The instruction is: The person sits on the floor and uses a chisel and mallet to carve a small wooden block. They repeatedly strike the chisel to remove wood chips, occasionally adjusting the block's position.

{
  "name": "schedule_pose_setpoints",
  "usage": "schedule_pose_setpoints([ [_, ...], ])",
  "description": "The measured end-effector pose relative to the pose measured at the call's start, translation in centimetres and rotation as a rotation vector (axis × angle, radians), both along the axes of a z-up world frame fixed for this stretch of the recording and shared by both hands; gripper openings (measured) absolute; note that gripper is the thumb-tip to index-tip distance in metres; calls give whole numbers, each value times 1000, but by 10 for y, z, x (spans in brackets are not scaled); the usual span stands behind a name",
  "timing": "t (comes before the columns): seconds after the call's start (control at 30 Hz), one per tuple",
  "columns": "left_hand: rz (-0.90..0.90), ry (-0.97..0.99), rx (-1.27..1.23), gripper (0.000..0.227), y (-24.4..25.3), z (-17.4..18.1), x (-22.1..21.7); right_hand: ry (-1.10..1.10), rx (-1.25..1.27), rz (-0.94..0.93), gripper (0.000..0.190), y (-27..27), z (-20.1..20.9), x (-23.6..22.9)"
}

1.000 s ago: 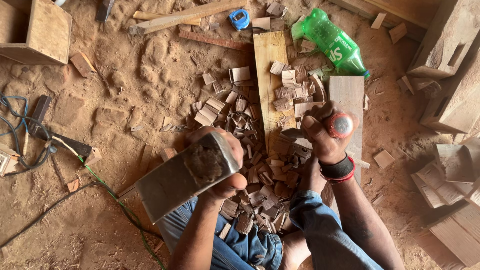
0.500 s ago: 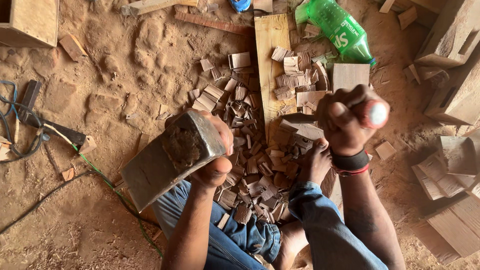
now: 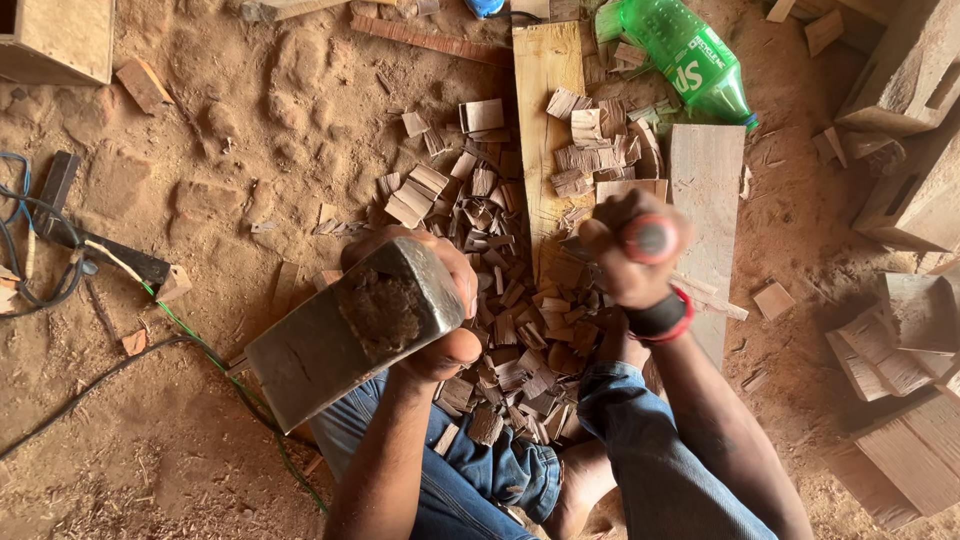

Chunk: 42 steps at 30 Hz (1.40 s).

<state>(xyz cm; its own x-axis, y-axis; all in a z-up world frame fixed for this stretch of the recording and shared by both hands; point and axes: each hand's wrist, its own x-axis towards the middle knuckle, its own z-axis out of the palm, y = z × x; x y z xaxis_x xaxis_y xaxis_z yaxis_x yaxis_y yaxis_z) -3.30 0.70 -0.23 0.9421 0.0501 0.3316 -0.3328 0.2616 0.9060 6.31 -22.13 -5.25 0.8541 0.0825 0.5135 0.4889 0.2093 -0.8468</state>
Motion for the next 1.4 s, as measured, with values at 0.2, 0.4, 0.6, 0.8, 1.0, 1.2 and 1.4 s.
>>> schedule_pose_setpoints([
  [0.2, -13, -54, 27, 83, 0, 0, -1, -49, -309, -159, 19, 1, -44, -9],
  [0.4, 24, -68, 221, 68, 5, 17, 2, -220, -310, -310, 27, -1, -106, 7],
  [0.6, -96, -96, 958, 54, -9, 22, 42, -121, -436, -177, 37, -21, -148, 9],
  [0.8, 19, -408, 1084, 59, -36, 27, 67, -125, -515, -103, 48, -23, -167, 16],
  [1.0, -179, -228, 863, 64, -13, 40, 35, -58, -511, -42, 59, -47, -200, 2],
  [1.2, -249, -79, 845, 70, -37, 16, 61, 18, -539, 60, 71, -50, -243, 10],
  [1.4, -71, -179, 1006, 74, -35, 27, 58, 81, -494, 42, 62, -45, -225, 3],
])
